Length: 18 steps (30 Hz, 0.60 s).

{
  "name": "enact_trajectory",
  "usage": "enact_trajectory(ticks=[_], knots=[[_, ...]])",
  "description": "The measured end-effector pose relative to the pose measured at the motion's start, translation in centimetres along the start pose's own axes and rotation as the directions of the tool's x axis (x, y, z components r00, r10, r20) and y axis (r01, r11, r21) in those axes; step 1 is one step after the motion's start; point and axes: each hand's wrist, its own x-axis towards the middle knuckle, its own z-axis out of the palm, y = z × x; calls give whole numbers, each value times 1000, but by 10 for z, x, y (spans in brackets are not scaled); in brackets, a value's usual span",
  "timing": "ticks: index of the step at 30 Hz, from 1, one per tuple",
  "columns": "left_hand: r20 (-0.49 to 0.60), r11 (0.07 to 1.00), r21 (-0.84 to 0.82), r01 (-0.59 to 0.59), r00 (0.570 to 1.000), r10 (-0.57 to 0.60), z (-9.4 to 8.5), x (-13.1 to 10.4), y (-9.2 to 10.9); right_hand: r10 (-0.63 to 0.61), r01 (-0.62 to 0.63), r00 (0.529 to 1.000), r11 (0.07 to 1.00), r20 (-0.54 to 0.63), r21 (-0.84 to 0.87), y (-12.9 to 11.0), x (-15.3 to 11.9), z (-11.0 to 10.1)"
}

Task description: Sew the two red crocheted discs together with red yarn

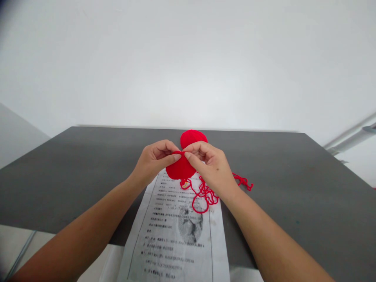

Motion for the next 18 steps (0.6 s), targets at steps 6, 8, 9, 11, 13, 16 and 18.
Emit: enact_trajectory(ticks=[6, 8, 9, 11, 13, 16, 18], knots=[[-8, 998, 53, -24, 1000, 24, 0, -1, 0, 1, -1, 1000, 1000, 10, -5, 0, 0, 0], [-11, 997, 68, -33, 999, 34, 0, -1, 0, 1, -1, 1000, 1000, 14, -2, 0, 0, 0], [-10, 997, 70, -36, 999, 36, 0, -1, 0, 5, -5, 1000, 1000, 15, 0, 0, 0, 0], [-4, 998, 59, -31, 999, 32, 0, -1, 0, 13, -13, 1000, 1000, 18, 2, 0, 0, 0], [1, 999, 38, -12, 1000, 12, 0, -1, 0, 14, -14, 1000, 1000, 19, 1, -1, 0, -1], [8, 1000, 11, 2, 1000, -2, 0, -1, 0, 8, -8, 1000, 1000, 17, -3, -1, 0, -1], [10, 1000, 7, -11, 1000, 11, 0, -1, -1, 6, -6, 1000, 1000, 18, -3, -1, 0, -1]])
